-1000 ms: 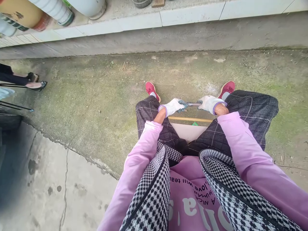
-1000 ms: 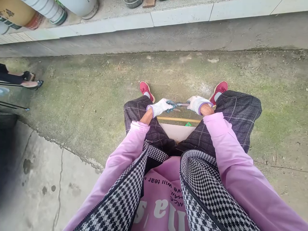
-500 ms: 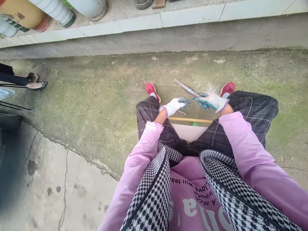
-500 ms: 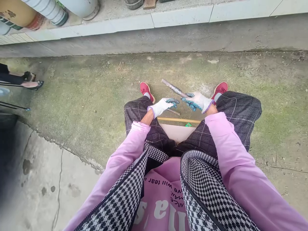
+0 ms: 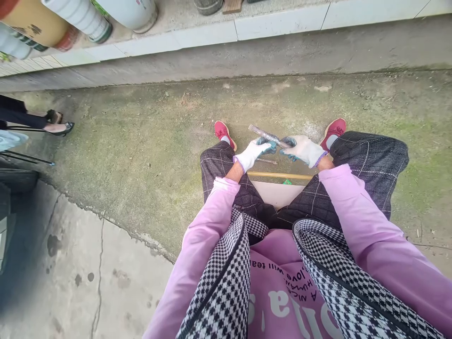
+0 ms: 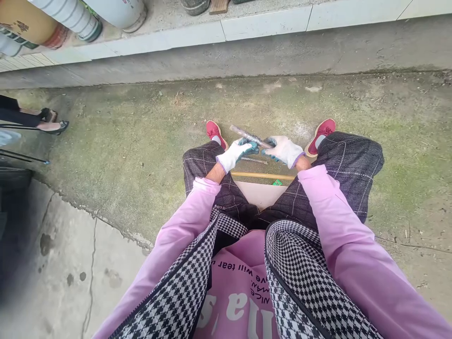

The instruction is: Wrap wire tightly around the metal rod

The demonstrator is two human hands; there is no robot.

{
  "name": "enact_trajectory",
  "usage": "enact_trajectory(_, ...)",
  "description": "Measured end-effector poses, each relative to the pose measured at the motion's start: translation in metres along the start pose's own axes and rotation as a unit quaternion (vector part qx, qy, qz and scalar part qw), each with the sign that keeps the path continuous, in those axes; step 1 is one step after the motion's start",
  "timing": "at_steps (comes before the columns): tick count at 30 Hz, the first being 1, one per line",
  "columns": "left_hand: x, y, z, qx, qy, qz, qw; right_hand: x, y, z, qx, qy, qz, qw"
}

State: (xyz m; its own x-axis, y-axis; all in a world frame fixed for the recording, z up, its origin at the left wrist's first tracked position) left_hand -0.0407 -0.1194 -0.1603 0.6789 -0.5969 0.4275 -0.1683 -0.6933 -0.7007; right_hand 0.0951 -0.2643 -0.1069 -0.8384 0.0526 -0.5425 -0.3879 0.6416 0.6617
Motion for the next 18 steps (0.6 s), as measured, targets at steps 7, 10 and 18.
enact_trajectory(7, 0.007, -0.005, -0.004, -0.003, 0.071, 0.064, 0.995, -0.007, -0.001, 0.003, 0.015, -0.04, 0.066, 0.997)
enact_trajectory(10, 0.005, -0.004, 0.001, -0.004, 0.067, 0.107, 0.992, -0.011, -0.003, -0.004, 0.015, 0.001, 0.172, 0.985)
enact_trajectory(18, -0.019, -0.01, 0.0, 0.025, 0.064, 0.185, 0.98, -0.001, -0.023, -0.018, -0.026, 0.2, 0.044, 0.978)
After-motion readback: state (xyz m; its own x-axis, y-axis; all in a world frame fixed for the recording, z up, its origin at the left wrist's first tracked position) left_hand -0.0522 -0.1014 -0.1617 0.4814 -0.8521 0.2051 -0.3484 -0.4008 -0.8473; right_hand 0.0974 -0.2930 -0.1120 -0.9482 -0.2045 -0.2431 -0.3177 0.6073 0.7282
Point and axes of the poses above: each hand's wrist, its own z-axis towards the middle knuckle, its own x-axis out of the palm, y = z × x, the point moved 5 cm from there along z, towards the middle knuckle, and after that the axes turned 15 degrees about -z, right-handed, at the moved point
